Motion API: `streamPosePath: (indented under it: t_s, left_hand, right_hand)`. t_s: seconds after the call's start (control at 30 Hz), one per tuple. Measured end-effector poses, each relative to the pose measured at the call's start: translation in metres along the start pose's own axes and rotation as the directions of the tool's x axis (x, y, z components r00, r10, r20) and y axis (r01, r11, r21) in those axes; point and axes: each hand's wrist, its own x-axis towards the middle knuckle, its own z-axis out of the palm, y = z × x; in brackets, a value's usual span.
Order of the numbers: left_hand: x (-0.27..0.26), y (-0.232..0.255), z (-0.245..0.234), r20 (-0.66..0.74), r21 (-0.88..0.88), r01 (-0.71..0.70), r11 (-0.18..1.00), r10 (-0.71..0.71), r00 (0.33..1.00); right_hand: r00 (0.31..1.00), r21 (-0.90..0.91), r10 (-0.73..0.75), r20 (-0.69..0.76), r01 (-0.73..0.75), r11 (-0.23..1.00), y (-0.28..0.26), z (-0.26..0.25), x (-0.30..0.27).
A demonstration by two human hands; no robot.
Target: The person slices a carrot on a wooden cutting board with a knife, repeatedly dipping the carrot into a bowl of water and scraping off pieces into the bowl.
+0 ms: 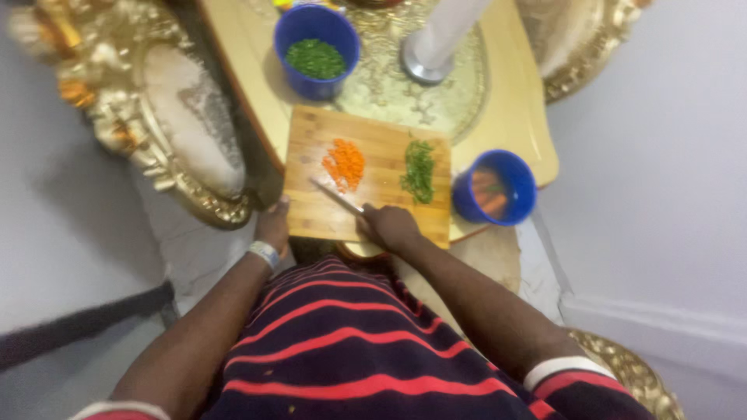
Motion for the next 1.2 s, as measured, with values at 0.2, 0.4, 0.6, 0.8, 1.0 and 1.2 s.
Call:
streamPosePath:
  t_s: [0.2,0.4,0.6,0.8,1.0,1.2]
  left_hand:
    - [-0.013,-0.005,-0.005,-0.076,-0.028,0.022,0.999,-0.024,0.997]
    - [-0.020,0.005,-0.009,-0.033,-0.106,0.069,0.992,-0.073,0.997]
    - [-0.019,0.008,-0.004,-0.119,-0.044,0.112,0.993,-0.117,0.986]
    - [-0.029,0.028,-0.006,-0.005,-0.138,0.192,0.972,-0.195,0.981]
    - [-0.071,0.086,-0.009,0.072,-0.221,0.360,0.907,-0.353,0.933]
    - [-0.069,0.083,-0.024,-0.064,0.037,0.327,0.944,-0.324,0.944]
  right_hand:
    - [0.999,0.029,0.036,-0.024,-0.035,0.999,0.004,-0.013,0.028]
    - [0.999,0.013,-0.032,-0.015,0.032,0.999,-0.011,-0.006,0.017]
    - [0.991,0.029,0.123,0.053,-0.125,0.992,0.004,-0.029,0.040]
    - [0.992,0.012,-0.118,-0.037,0.119,0.993,0.055,-0.032,-0.001]
    - [0.996,-0.086,-0.079,0.051,0.083,0.993,0.072,-0.027,-0.003]
    - [0.997,-0.005,0.051,-0.063,-0.051,0.999,0.043,-0.039,0.035]
